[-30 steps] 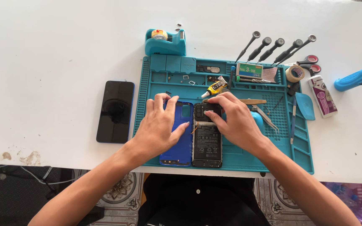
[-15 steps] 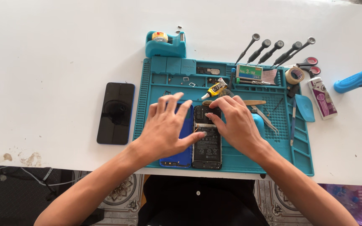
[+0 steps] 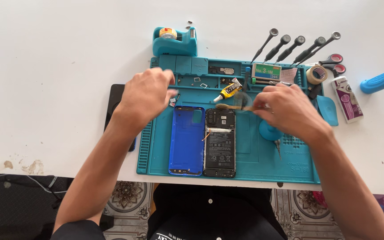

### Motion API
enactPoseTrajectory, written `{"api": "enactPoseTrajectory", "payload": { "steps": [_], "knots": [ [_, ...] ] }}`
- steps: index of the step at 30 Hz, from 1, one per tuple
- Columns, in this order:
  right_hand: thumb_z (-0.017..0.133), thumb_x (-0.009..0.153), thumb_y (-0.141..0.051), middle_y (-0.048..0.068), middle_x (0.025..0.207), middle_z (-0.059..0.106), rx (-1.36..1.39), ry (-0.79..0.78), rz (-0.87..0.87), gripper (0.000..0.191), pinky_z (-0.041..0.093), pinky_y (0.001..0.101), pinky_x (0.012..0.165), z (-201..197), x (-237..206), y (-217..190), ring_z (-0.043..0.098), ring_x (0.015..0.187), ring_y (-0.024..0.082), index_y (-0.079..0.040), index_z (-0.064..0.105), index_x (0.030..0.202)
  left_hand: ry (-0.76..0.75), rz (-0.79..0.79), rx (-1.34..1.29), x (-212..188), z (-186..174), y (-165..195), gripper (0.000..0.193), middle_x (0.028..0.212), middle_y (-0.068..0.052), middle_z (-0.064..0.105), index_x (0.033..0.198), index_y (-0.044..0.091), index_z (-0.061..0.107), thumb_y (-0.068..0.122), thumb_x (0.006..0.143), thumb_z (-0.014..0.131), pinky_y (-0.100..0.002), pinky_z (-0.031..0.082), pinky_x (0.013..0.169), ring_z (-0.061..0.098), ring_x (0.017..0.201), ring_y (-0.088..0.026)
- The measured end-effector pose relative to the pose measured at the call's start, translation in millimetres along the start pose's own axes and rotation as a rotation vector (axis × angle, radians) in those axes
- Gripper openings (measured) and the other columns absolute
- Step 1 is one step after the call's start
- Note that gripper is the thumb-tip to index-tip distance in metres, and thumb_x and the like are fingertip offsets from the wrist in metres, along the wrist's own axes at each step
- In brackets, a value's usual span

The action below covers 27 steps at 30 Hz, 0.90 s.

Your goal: The person works on a blue POCO smartphone at a repair mat. They pry along the edge of the phone with a small tool, work the back cover loose by hand, remove the back cover to expose the battery and internals, then use a screwdriver and a small tube to work on the exposed components.

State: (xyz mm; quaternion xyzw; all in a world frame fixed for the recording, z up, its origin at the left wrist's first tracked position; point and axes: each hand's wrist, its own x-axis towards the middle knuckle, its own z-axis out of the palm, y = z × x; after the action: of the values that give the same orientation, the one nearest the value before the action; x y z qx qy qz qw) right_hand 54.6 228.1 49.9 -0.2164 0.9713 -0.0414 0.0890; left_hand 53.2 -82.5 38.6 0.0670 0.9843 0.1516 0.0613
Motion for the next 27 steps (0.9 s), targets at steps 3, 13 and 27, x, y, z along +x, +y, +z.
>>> {"api": "enactPoseTrajectory", "payload": {
  "steps": [3, 13, 27],
  "knots": [
    [0.075, 0.085, -0.025, 0.006, 0.101, 0.075, -0.02, 0.033, 0.01, 0.019, 0.052, 0.0417, 0.092, -7.9, -3.7, 11.0, 0.068, 0.099, 0.025, -0.01, 0.081, 0.096, -0.052, 0.039, 0.061, -3.2, -3.0, -3.3, 0.04, 0.114, -0.007, 0.069, 0.12, 0.019, 0.068, 0.034, 0.084, 0.078, -0.044, 0.052, 0.091, 0.066, 0.11, -0.029],
    [0.073, 0.087, -0.019, 0.012, 0.101, 0.076, 0.0, 0.121, 0.19, 0.021, 0.055, 0.043, 0.088, -20.9, -19.3, 53.7, 0.071, 0.095, 0.03, -0.006, 0.079, 0.103, -0.1, 0.155, -0.092, 9.0, -2.8, -25.0, 0.039, 0.099, -0.002, 0.072, 0.109, 0.024, 0.077, 0.035, 0.072, 0.086, -0.039, 0.054, 0.09, 0.067, 0.1, -0.021],
    [0.075, 0.092, -0.038, 0.014, 0.084, 0.08, 0.201, -0.033, 0.563, 0.033, 0.058, 0.0401, 0.075, -36.3, -89.2, 104.7, 0.074, 0.075, 0.024, -0.008, 0.081, 0.104, -0.082, 0.089, 0.001, -0.2, -12.4, -9.6, 0.045, 0.113, 0.002, 0.069, 0.115, 0.027, 0.075, 0.04, 0.073, 0.082, -0.042, 0.055, 0.091, 0.068, 0.106, -0.02]
  ]
}}
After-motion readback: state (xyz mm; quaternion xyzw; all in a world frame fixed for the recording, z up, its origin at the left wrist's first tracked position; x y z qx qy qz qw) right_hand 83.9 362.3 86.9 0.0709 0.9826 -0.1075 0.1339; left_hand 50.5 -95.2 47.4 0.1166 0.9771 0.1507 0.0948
